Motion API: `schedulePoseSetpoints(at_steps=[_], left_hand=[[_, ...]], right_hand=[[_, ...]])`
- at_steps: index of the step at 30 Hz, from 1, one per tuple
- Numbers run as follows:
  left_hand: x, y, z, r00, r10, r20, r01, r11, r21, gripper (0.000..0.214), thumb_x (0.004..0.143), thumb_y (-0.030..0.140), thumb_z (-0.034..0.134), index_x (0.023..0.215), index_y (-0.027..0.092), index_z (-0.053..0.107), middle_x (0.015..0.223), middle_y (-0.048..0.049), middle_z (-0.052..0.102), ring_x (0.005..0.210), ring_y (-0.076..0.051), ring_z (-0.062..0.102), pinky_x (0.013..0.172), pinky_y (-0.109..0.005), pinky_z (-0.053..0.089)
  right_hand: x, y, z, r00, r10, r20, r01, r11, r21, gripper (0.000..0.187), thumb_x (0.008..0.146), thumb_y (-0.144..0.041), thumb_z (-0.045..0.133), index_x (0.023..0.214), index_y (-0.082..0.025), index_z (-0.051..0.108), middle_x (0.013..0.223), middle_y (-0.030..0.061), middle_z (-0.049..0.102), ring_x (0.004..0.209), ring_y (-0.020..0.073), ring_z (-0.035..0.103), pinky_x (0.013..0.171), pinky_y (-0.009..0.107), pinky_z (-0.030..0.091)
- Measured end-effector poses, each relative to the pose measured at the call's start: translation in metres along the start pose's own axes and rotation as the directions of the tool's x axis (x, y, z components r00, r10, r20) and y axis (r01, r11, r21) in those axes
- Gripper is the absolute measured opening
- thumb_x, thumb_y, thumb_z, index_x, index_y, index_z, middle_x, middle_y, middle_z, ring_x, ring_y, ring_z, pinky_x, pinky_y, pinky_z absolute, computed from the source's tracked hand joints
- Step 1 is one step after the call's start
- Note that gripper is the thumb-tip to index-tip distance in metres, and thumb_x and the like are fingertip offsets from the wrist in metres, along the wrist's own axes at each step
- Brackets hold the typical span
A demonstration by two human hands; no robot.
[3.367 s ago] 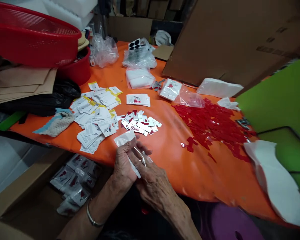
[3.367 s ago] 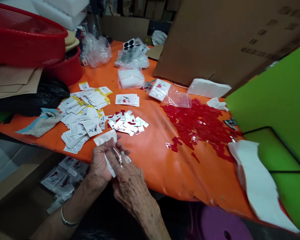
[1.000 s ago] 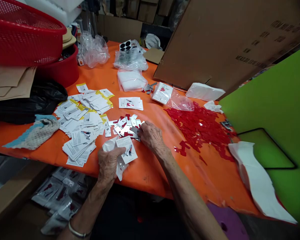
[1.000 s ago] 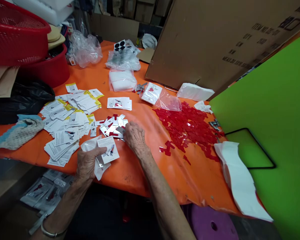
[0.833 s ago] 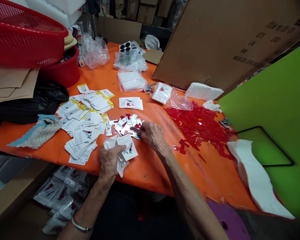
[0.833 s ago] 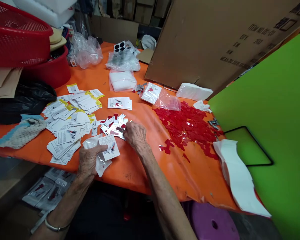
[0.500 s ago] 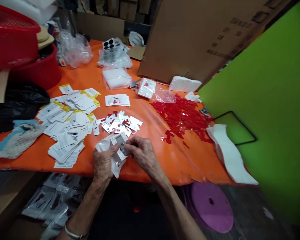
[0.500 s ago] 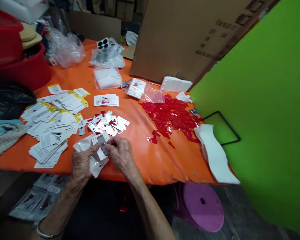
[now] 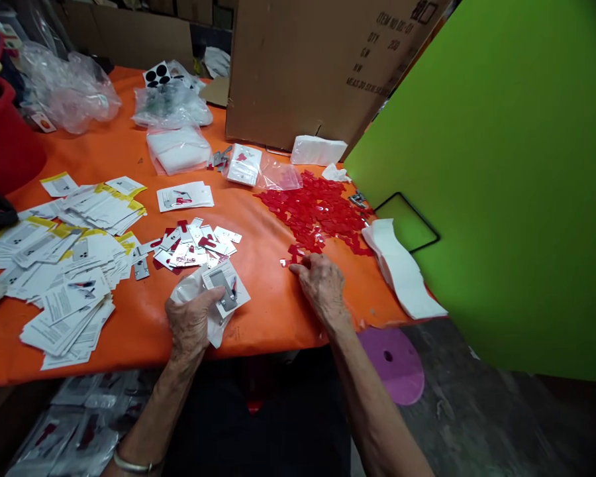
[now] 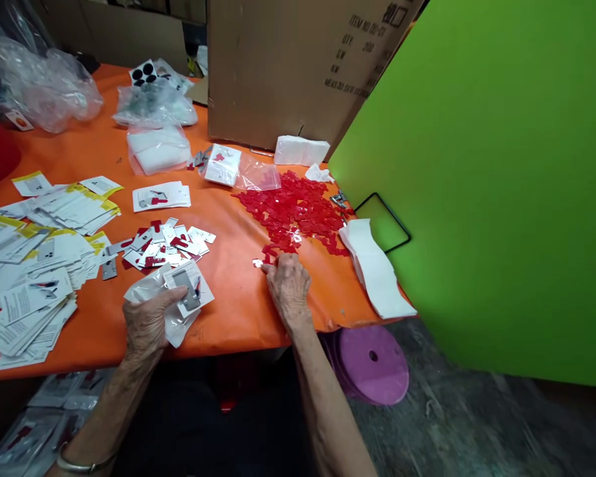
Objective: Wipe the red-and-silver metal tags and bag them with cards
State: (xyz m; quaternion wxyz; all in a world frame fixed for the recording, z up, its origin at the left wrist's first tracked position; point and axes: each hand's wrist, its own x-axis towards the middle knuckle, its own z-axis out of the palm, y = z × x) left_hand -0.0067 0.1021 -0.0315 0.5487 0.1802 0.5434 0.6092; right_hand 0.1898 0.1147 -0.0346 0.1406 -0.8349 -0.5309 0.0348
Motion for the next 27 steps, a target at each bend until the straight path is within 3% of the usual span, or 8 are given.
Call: schedulePoseSetpoints(at_steps=[4, 9, 11, 13, 16, 18, 22, 27], left_hand=[[0.001, 0.0, -0.001, 1.0, -0.003, 0.013, 0.003, 1.0, 0.009, 0.031, 0.044, 0.012, 0.076, 0.074, 0.011, 0.068, 0.063, 0.0009, 0.067, 0.054, -0.017, 0.062, 0.053, -0.032, 0.056], [0.002, 0.0, -0.003, 1.0, -0.012, 0.02, 0.012, 0.999, 0.037, 0.029, 0.045, 0.013, 0.076, 0.073, 0.012, 0.068, 0.063, 0.0005, 0.067, 0.053, -0.018, 0.062, 0.051, -0.03, 0.054], [0.002, 0.0, -0.003, 0.999, -0.014, 0.035, 0.013, 1.0, 0.023, 0.029, 0.046, 0.013, 0.076, 0.074, 0.012, 0.068, 0.063, 0.0003, 0.068, 0.054, -0.018, 0.062, 0.052, -0.03, 0.054], [0.003, 0.0, -0.004, 0.999, 0.0, 0.038, -0.001, 1.0, 0.013, 0.029, 0.047, 0.013, 0.076, 0.075, 0.012, 0.069, 0.065, 0.0001, 0.068, 0.054, -0.017, 0.062, 0.054, -0.029, 0.054], [0.003, 0.002, -0.006, 0.998, 0.03, 0.049, -0.03, 0.999, 0.016, 0.024, 0.046, 0.013, 0.075, 0.069, 0.012, 0.068, 0.06, 0.0017, 0.066, 0.049, -0.014, 0.059, 0.051, -0.025, 0.051], [0.003, 0.003, -0.008, 0.998, 0.026, 0.06, -0.027, 1.0, 0.012, 0.021, 0.047, 0.014, 0.075, 0.066, 0.011, 0.067, 0.057, 0.0022, 0.065, 0.048, -0.013, 0.058, 0.05, -0.024, 0.05], [0.005, 0.001, -0.011, 0.998, -0.013, 0.062, 0.015, 0.999, -0.028, 0.022, 0.048, 0.015, 0.075, 0.068, 0.011, 0.068, 0.061, 0.0008, 0.067, 0.052, -0.014, 0.061, 0.055, -0.025, 0.052], [0.006, -0.002, -0.012, 0.998, 0.003, 0.059, 0.0, 0.998, -0.056, 0.018, 0.048, 0.015, 0.075, 0.065, 0.012, 0.067, 0.06, 0.0018, 0.066, 0.051, -0.013, 0.06, 0.055, -0.024, 0.051]], right_hand=[[0.009, 0.003, 0.01, 0.996, 0.057, 0.074, -0.058, 0.998, 0.007, 0.015, 0.075, -0.03, 0.058, 0.079, -0.017, 0.065, 0.082, 0.0087, 0.067, 0.076, 0.0218, 0.06, 0.065, 0.03, 0.038], [0.002, 0.0, -0.006, 0.991, 0.103, 0.089, -0.124, 0.952, 0.28, 0.014, 0.069, -0.029, 0.058, 0.06, -0.019, 0.054, 0.059, 0.002, 0.058, 0.061, 0.0184, 0.055, 0.059, 0.029, 0.038], [-0.014, -0.013, -0.017, 0.992, 0.086, 0.091, -0.121, 0.851, 0.512, 0.016, 0.069, -0.031, 0.058, 0.06, -0.02, 0.05, 0.053, -0.0011, 0.054, 0.053, 0.0154, 0.051, 0.054, 0.027, 0.037], [-0.034, -0.035, -0.025, 0.988, -0.01, 0.151, -0.104, 0.679, 0.726, 0.015, 0.068, -0.033, 0.058, 0.063, -0.021, 0.051, 0.051, -0.0036, 0.051, 0.048, 0.0128, 0.047, 0.049, 0.025, 0.037], [-0.059, -0.07, -0.021, 0.934, -0.217, 0.284, -0.12, 0.558, 0.821, 0.012, 0.065, -0.029, 0.059, 0.059, -0.02, 0.053, 0.048, -0.0034, 0.051, 0.048, 0.0115, 0.047, 0.047, 0.023, 0.037], [-0.066, -0.085, -0.011, 0.924, -0.223, 0.31, -0.139, 0.559, 0.817, 0.012, 0.065, -0.028, 0.059, 0.058, -0.02, 0.053, 0.049, -0.0029, 0.052, 0.049, 0.0116, 0.047, 0.047, 0.022, 0.037], [-0.065, -0.094, 0.005, 0.966, -0.139, 0.219, -0.076, 0.657, 0.75, 0.013, 0.065, -0.03, 0.059, 0.059, -0.019, 0.055, 0.056, -0.0014, 0.055, 0.054, 0.0129, 0.049, 0.053, 0.024, 0.04], [-0.061, -0.094, 0.012, 0.995, -0.095, 0.042, 0.041, 0.733, 0.679, 0.031, 0.06, -0.032, 0.063, 0.087, -0.017, 0.061, 0.085, 0.0052, 0.06, 0.068, 0.0164, 0.052, 0.064, 0.03, 0.043]])
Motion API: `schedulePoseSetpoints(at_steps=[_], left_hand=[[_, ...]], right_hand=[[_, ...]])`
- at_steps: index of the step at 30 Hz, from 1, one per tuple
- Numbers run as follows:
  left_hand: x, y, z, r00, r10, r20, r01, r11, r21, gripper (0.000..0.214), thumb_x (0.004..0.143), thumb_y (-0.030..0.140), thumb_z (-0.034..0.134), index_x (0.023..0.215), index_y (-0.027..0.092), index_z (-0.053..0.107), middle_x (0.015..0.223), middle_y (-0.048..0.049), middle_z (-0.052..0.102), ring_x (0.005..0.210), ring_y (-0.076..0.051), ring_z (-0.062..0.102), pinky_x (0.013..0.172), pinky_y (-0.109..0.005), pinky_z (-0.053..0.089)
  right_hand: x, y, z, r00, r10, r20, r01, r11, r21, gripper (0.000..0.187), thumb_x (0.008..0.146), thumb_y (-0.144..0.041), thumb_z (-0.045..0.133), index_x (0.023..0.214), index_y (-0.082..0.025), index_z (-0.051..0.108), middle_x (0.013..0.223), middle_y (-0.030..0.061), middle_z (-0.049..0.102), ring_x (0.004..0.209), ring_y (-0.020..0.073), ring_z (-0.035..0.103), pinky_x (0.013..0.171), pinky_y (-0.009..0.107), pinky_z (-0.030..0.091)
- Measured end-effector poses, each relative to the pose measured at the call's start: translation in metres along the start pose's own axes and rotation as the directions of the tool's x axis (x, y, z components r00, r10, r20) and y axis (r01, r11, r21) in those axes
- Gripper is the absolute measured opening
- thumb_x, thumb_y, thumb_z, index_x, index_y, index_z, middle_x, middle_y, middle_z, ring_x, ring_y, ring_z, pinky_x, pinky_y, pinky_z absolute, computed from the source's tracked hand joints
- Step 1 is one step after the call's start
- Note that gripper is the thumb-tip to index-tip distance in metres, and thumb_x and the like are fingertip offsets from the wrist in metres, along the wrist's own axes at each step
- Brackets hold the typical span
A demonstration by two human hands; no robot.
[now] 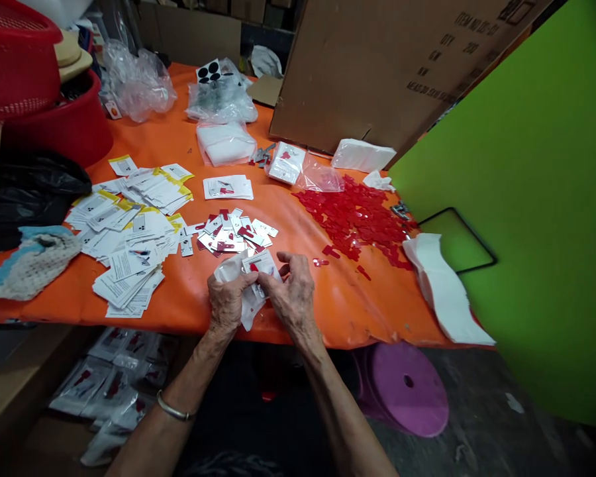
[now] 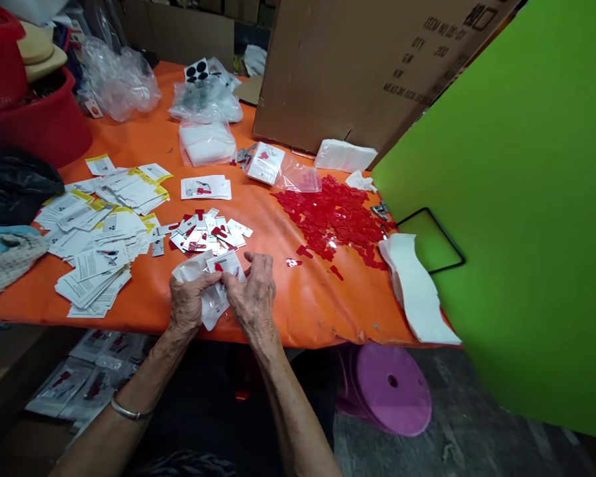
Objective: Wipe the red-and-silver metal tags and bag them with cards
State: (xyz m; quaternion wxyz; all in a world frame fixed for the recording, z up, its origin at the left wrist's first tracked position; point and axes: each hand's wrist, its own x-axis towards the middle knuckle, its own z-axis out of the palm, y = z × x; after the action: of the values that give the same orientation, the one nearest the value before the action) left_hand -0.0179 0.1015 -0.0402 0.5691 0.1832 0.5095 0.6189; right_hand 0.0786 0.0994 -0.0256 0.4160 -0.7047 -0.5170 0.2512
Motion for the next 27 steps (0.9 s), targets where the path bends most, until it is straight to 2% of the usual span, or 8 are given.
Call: schedulePoseSetpoints(at_steps=[5, 9, 11, 13, 15, 17, 18, 27], left_hand=[[-0.001, 0.004, 0.002, 1.0, -0.023, -0.001, 0.023, 0.999, -0.027, 0.021, 0.047, 0.014, 0.075, 0.065, 0.012, 0.066, 0.059, 0.0017, 0.066, 0.05, -0.013, 0.059, 0.055, -0.025, 0.051], [0.009, 0.021, -0.003, 0.973, -0.224, 0.05, 0.23, 0.953, -0.197, 0.021, 0.052, 0.017, 0.074, 0.069, 0.012, 0.063, 0.06, -0.0017, 0.065, 0.051, -0.016, 0.06, 0.06, -0.032, 0.053], [0.015, 0.031, -0.007, 0.948, -0.301, 0.101, 0.317, 0.893, -0.32, 0.015, 0.061, 0.021, 0.069, 0.069, 0.012, 0.061, 0.058, -0.002, 0.063, 0.049, -0.015, 0.059, 0.063, -0.036, 0.054], [0.02, 0.038, -0.01, 0.949, -0.299, 0.102, 0.314, 0.864, -0.393, 0.012, 0.068, 0.023, 0.064, 0.071, 0.013, 0.059, 0.056, -0.0006, 0.059, 0.046, -0.013, 0.057, 0.066, -0.037, 0.054], [0.021, 0.04, -0.011, 0.961, -0.267, 0.077, 0.275, 0.872, -0.405, 0.011, 0.071, 0.023, 0.063, 0.072, 0.014, 0.058, 0.055, 0.0004, 0.058, 0.046, -0.012, 0.056, 0.066, -0.035, 0.054], [0.02, 0.038, -0.01, 0.969, -0.24, 0.059, 0.244, 0.888, -0.39, 0.011, 0.07, 0.023, 0.064, 0.072, 0.014, 0.058, 0.056, 0.0009, 0.057, 0.047, -0.011, 0.056, 0.065, -0.033, 0.054], [0.018, 0.037, -0.009, 0.97, -0.236, 0.056, 0.239, 0.893, -0.382, 0.011, 0.069, 0.023, 0.065, 0.071, 0.014, 0.058, 0.056, 0.001, 0.057, 0.048, -0.011, 0.056, 0.065, -0.032, 0.054], [0.011, 0.03, -0.002, 0.934, -0.347, 0.086, 0.356, 0.876, -0.327, 0.016, 0.064, 0.024, 0.068, 0.074, 0.014, 0.06, 0.057, -0.0002, 0.059, 0.054, -0.016, 0.061, 0.065, -0.035, 0.056]], right_hand=[[0.003, -0.005, 0.002, 0.984, 0.022, 0.177, -0.037, 0.996, 0.083, 0.016, 0.069, -0.031, 0.056, 0.059, -0.019, 0.055, 0.058, -0.0015, 0.053, 0.058, 0.013, 0.049, 0.057, 0.025, 0.04], [0.002, -0.019, -0.02, 0.996, 0.035, 0.086, -0.049, 0.985, 0.164, 0.027, 0.07, -0.035, 0.057, 0.052, -0.021, 0.042, 0.047, -0.0053, 0.042, 0.045, 0.0097, 0.044, 0.044, 0.022, 0.036], [-0.004, -0.025, -0.037, 0.974, 0.115, 0.197, -0.172, 0.938, 0.301, 0.026, 0.069, -0.039, 0.06, 0.056, -0.02, 0.047, 0.045, -0.0053, 0.047, 0.039, 0.0093, 0.045, 0.036, 0.021, 0.036], [-0.012, -0.028, -0.051, 0.871, 0.217, 0.441, -0.396, 0.842, 0.367, 0.026, 0.065, -0.041, 0.064, 0.058, -0.019, 0.052, 0.041, -0.0042, 0.051, 0.031, 0.0095, 0.045, 0.029, 0.019, 0.032], [-0.022, -0.029, -0.056, 0.689, 0.283, 0.667, -0.601, 0.738, 0.308, 0.026, 0.06, -0.04, 0.067, 0.057, -0.017, 0.054, 0.038, -0.0022, 0.053, 0.027, 0.0102, 0.045, 0.024, 0.017, 0.027], [-0.031, -0.03, -0.055, 0.537, 0.3, 0.788, -0.705, 0.672, 0.225, 0.024, 0.058, -0.037, 0.067, 0.058, -0.016, 0.056, 0.038, -0.0005, 0.055, 0.027, 0.0107, 0.047, 0.022, 0.015, 0.025], [-0.034, -0.03, -0.052, 0.5, 0.296, 0.814, -0.724, 0.659, 0.205, 0.023, 0.058, -0.035, 0.066, 0.058, -0.015, 0.057, 0.038, -0.0002, 0.056, 0.027, 0.0103, 0.048, 0.022, 0.014, 0.025], [-0.026, -0.022, -0.032, 0.489, 0.305, 0.817, -0.75, 0.626, 0.215, 0.018, 0.058, -0.029, 0.064, 0.054, -0.013, 0.059, 0.035, -0.0013, 0.053, 0.025, 0.0089, 0.046, 0.021, 0.014, 0.024]])
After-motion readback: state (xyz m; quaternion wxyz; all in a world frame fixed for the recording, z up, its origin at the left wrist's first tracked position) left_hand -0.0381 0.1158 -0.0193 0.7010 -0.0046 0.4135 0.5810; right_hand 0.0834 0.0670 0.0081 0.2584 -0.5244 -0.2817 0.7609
